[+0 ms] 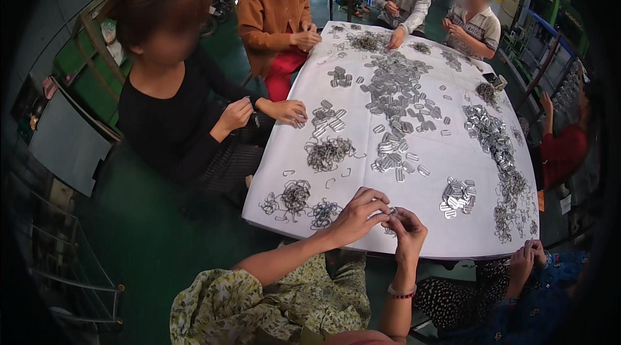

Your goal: The person sits at a table with several others and repeatedly picks up small metal clips and wire loops, attaching them together by hand. The person occasionally reaches up to hang the assembled chains onto a nearby metal rack. The task involves continuous manual assembly of small hardware components.

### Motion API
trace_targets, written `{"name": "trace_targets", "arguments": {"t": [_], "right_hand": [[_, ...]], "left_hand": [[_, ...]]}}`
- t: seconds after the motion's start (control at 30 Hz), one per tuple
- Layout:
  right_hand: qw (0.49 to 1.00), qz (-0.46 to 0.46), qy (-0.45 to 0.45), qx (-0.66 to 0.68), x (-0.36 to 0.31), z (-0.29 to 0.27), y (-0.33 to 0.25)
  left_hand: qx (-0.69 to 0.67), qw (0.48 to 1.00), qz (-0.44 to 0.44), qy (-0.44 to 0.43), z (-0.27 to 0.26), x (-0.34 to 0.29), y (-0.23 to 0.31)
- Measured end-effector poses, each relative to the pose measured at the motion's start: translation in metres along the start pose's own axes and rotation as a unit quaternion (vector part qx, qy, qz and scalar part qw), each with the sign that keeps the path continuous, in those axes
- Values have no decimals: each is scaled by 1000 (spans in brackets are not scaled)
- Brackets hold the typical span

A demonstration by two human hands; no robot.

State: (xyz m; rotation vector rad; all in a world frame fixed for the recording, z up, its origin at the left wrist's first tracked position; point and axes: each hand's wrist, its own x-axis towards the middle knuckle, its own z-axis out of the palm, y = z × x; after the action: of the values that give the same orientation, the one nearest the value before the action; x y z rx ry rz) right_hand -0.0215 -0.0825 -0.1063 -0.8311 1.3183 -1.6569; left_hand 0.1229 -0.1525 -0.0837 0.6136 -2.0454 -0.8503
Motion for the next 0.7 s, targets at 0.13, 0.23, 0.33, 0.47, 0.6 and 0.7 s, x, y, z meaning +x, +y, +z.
{"name": "trace_targets", "arguments": {"t": [0.13, 0.23, 0.33, 0.47, 0.6, 0.7], "right_hand": [[993, -66, 28, -93, -25, -4, -6], [995, -39, -14, -88, -33, 1, -17], [995, -88, -31, -41, -32, 11, -15], [991, -55, -90, -87, -17, -8, -23], [982, -45, -5, -184, 53, -30, -3], [915, -143, 28, -376, 109, -43, 35]], "left_hand": [[-1, 999, 47, -3, 13, -3, 4], [-32, 999, 17, 23, 12, -6, 15], [-194, 972, -131, -27, 3, -9, 15], [-274, 943, -186, -41, -4, -19, 14], [-296, 933, -201, -31, -6, -19, 14], [-238, 952, -184, -51, -3, -18, 14]]}}
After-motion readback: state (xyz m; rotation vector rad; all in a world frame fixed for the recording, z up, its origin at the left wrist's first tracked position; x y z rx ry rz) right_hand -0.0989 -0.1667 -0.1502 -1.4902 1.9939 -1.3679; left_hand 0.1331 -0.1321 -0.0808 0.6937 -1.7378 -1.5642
